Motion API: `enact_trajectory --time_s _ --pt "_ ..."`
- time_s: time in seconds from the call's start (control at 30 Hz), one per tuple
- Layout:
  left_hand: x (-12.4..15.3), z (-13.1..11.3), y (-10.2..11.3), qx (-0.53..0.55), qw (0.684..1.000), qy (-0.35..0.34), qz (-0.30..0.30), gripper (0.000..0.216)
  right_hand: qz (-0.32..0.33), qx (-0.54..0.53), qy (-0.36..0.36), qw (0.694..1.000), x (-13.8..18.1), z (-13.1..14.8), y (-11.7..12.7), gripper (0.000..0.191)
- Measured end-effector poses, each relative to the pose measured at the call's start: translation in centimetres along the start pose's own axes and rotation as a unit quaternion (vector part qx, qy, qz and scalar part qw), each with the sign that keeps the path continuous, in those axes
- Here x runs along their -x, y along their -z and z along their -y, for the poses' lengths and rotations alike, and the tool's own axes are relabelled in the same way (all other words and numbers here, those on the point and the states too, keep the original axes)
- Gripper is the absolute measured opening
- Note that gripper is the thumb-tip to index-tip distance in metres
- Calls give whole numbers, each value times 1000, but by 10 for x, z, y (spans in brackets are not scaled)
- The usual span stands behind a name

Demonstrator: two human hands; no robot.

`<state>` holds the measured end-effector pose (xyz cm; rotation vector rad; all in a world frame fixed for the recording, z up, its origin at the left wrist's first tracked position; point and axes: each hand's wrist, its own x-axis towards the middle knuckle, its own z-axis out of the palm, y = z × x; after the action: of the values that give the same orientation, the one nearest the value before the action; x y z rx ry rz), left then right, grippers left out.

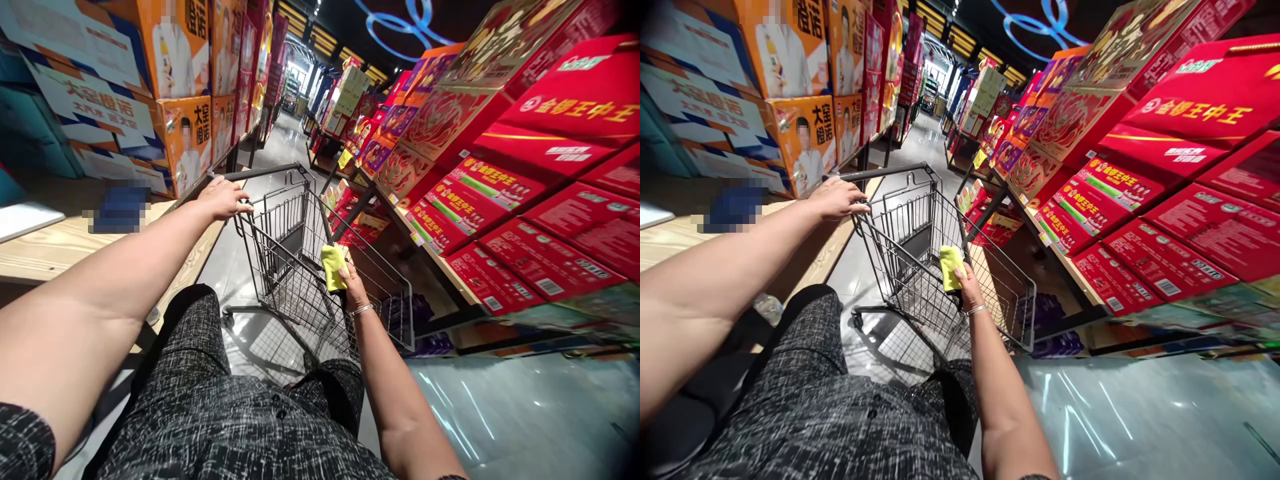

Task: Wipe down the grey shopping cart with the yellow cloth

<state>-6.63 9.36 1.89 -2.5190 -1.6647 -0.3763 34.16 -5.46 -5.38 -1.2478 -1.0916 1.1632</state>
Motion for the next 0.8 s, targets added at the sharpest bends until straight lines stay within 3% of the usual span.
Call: enact_trajectory --time_s 0.2,0.3,0.6,0.8 --pt "-3 -6 -17 111 986 106 -61 49 -28 34 -19 999 -13 -5 -26 63" --pt "-9 -4 -24 158 973 149 -77 49 -10 43 -26 999 -12 -4 -41 61" --pt "-28 17 -31 212 953 184 -112 49 104 64 -78 989 -15 13 -68 50" --pt "-32 1 -28 209 935 252 -138 62 241 16 -155 958 -28 26 -75 52"
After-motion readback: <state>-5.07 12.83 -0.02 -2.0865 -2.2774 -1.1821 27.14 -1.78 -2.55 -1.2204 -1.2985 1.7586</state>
